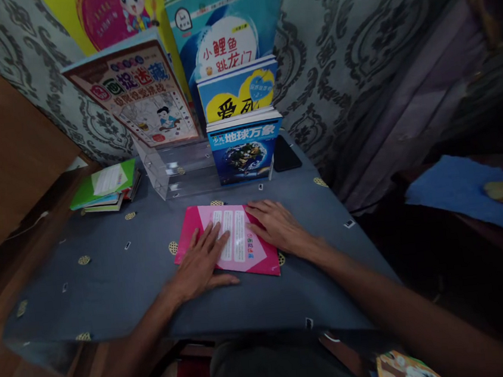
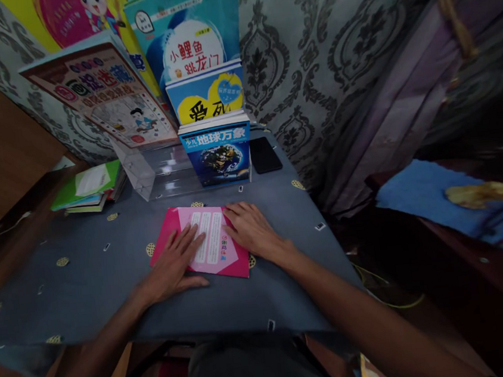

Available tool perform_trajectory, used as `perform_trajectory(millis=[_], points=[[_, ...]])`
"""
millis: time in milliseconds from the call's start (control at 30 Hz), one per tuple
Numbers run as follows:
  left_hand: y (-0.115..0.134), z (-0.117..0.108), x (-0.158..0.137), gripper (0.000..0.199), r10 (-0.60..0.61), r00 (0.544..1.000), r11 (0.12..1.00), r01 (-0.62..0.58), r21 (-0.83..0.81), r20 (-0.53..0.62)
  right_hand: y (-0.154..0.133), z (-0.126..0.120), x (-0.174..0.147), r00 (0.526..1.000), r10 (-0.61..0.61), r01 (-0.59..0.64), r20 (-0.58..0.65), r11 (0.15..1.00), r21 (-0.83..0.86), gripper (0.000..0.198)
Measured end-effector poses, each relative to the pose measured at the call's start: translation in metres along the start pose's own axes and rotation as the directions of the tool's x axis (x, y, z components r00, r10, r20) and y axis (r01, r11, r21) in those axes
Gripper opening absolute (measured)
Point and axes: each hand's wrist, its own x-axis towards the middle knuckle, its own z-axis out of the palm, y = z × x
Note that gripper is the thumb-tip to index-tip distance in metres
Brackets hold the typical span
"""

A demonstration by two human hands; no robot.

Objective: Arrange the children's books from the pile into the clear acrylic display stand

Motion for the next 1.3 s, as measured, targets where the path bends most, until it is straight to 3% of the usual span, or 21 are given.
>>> perform_trajectory(millis=[67, 367, 700, 1033, 1200, 1300], points=[[0.001, -0.002, -0.001, 0.098, 0.028, 1.000, 1.000, -0.028, 0.002, 0.011, 0.000, -0.001, 0.001, 1.000, -0.001, 0.001, -0.002, 1.000, 0.013, 0.042], [0.001, -0.001, -0.003, 0.069, 0.108, 0.994, 0.984, -0.102, 0.148, -0.033, 0.003, 0.000, 0.003, 0.999, -0.027, 0.027, -0.030, 1.000, 0.015, 0.036], [0.011, 0.008, 0.000, 0.049, 0.194, 0.968, 0.933, -0.133, 0.334, -0.159, 0.010, 0.005, 0.005, 0.998, -0.028, 0.031, -0.054, 0.998, 0.049, 0.037], [0.049, 0.013, 0.018, 0.053, 0.068, 0.982, 0.904, 0.015, 0.427, -0.178, 0.014, 0.014, 0.009, 0.998, -0.056, 0.061, -0.042, 0.990, 0.125, 0.045], [0.052, 0.015, 0.022, 0.056, 0.036, 0.984, 0.921, 0.035, 0.389, -0.173, -0.015, 0.016, 0.009, 0.964, -0.252, 0.225, 0.089, 0.944, 0.243, 0.049], [0.052, 0.015, 0.021, 0.056, 0.033, 0.990, 0.933, 0.020, 0.359, -0.141, -0.021, 0.017, 0.007, 0.954, -0.278, 0.245, 0.117, 0.941, 0.234, 0.053]])
